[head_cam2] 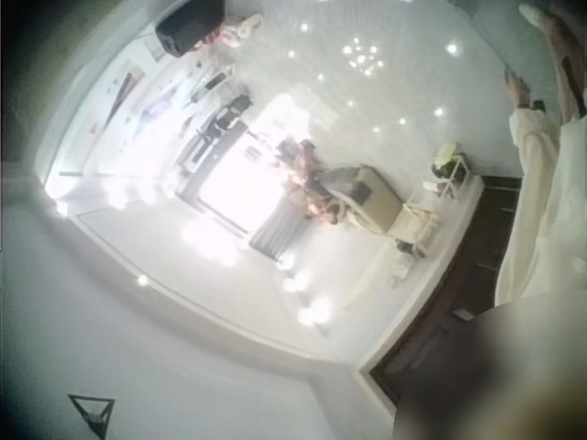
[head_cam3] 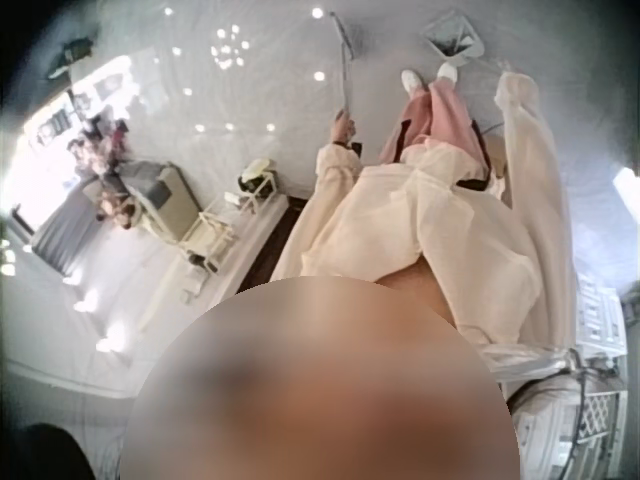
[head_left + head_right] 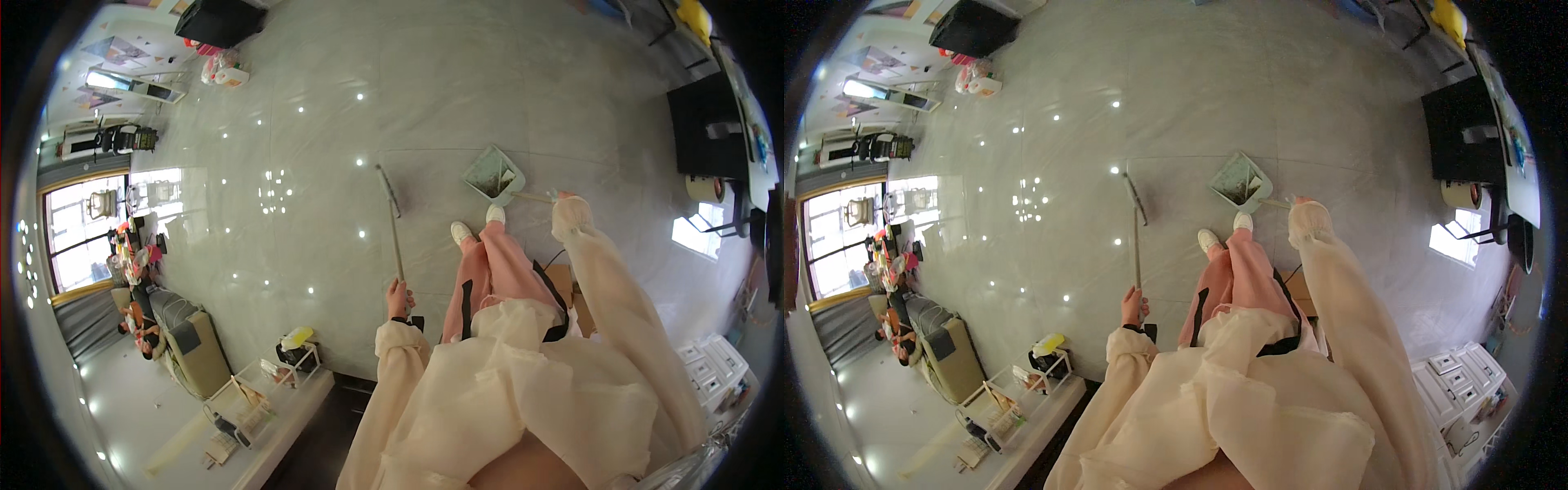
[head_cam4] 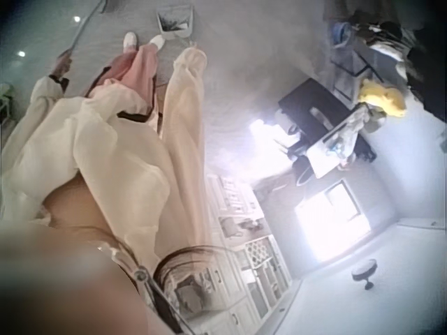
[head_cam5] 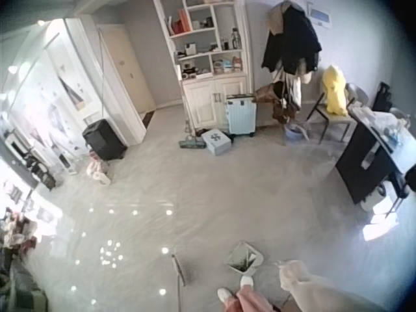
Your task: Sweep the tiled floor using a broom and a dustpan.
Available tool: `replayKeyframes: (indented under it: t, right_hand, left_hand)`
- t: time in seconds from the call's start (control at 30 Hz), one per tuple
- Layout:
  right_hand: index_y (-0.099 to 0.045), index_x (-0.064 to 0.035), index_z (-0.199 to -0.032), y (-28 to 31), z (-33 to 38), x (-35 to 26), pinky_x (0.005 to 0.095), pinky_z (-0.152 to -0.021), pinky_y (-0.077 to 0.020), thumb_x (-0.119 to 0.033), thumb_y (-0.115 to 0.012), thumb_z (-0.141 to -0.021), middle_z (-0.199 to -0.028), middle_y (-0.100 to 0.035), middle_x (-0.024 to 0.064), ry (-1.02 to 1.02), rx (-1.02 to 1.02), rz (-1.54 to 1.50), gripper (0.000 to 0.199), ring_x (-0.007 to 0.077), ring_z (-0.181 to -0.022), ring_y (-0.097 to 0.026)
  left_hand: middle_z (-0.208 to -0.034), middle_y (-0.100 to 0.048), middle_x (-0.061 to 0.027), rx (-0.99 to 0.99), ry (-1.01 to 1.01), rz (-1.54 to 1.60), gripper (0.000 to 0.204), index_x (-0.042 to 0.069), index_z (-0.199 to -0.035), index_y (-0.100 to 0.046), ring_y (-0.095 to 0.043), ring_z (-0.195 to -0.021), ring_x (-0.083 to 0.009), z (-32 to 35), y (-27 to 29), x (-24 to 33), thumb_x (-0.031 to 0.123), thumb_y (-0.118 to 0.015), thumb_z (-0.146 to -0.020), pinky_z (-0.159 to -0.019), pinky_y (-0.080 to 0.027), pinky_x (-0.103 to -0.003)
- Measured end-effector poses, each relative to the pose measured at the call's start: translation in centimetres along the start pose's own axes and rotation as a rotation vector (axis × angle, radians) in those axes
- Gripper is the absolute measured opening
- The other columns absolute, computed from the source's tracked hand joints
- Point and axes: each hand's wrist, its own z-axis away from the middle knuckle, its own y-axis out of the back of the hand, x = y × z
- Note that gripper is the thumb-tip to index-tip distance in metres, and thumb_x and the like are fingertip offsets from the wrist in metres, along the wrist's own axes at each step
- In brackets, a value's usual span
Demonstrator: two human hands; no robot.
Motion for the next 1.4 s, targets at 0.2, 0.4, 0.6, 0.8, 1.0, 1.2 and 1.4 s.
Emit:
replayKeyframes:
  t: [0.2,0.4,0.6,0.8,1.0,1.2,1.4]
  right_hand:
    - [-0.053,-0.0073,-0.095,-1.1,2.9,1.8,0.0382,-0.069,-0.0424,-0.023,-0.047,-0.077,-0.091,-0.055,0.0160,-0.020,0.059,-0.138,0.025,0.0305,-0.082,-0.054]
    - [-0.053,-0.0038,-0.095,-0.2,3.1,8.5,0.0380,-0.071,-0.0408,-0.027,-0.051,-0.077,-0.090,-0.055,0.0170,-0.042,0.139,0.125,0.030,0.0322,-0.081,-0.053]
    - [-0.053,-0.0045,-0.097,3.6,5.3,7.3,0.0388,-0.074,-0.0399,-0.029,-0.050,-0.077,-0.094,-0.054,0.0193,0.028,0.235,0.319,0.031,0.0342,-0.087,-0.051]
    - [-0.053,-0.0036,-0.094,5.0,4.1,8.5,0.0387,-0.073,-0.0390,-0.028,-0.050,-0.078,-0.091,-0.055,0.0187,-0.085,0.075,0.289,0.030,0.0330,-0.088,-0.051]
    - [-0.053,-0.0018,-0.087,-1.5,-1.2,19.6,0.0380,-0.070,-0.0390,-0.025,-0.052,-0.076,-0.085,-0.056,0.0166,-0.166,0.274,0.039,0.026,0.0307,-0.083,-0.052]
    - [-0.052,-0.0044,-0.099,1.0,-0.6,16.9,0.0398,-0.075,-0.0410,-0.028,-0.057,-0.071,-0.096,-0.054,0.0164,-0.115,0.112,0.197,0.037,0.0309,-0.089,-0.051]
    - [-0.053,-0.0033,-0.079,0.5,-2.0,21.1,0.0406,-0.062,-0.0398,-0.023,-0.055,-0.072,-0.078,-0.054,0.0174,0.104,0.443,0.173,0.021,0.0345,-0.073,-0.051]
  left_hand:
    - [-0.055,-0.044,-0.0080,0.190,-0.044,0.014,0.029,-0.002,-0.103,-0.040,-0.038,-0.036,-0.0148,-3.4,6.8,-3.9,0.011,-0.044,-0.077,-0.032,-0.032,-0.028]
    - [-0.055,-0.043,-0.0093,0.256,0.063,0.243,0.028,-0.003,-0.103,-0.039,-0.040,-0.039,-0.0164,-5.5,8.8,-4.8,0.006,-0.042,-0.076,-0.033,-0.033,-0.030]
    - [-0.061,-0.041,-0.0091,0.301,0.186,0.460,0.016,0.003,-0.089,-0.038,-0.038,-0.043,-0.0144,-4.2,9.5,-6.0,0.007,-0.044,-0.075,-0.035,-0.032,-0.025]
    - [-0.059,-0.039,-0.0068,0.144,0.197,0.417,0.017,0.006,-0.091,-0.037,-0.036,-0.042,-0.0126,-4.2,10.6,-5.8,0.007,-0.044,-0.076,-0.035,-0.031,-0.024]
    - [-0.062,-0.041,-0.0067,0.108,0.224,0.345,0.010,0.008,-0.080,-0.038,-0.037,-0.045,-0.0106,-3.9,7.3,-5.0,0.009,-0.047,-0.075,-0.036,-0.033,-0.020]
    - [-0.060,-0.041,-0.0066,0.133,0.232,0.352,0.010,0.008,-0.080,-0.038,-0.036,-0.045,-0.0113,-3.4,2.4,-5.5,0.008,-0.046,-0.075,-0.036,-0.032,-0.021]
    - [-0.060,-0.041,-0.0077,0.027,0.124,0.160,0.009,0.006,-0.080,-0.038,-0.036,-0.044,-0.0123,-2.7,-6.5,-6.8,0.008,-0.044,-0.074,-0.036,-0.033,-0.023]
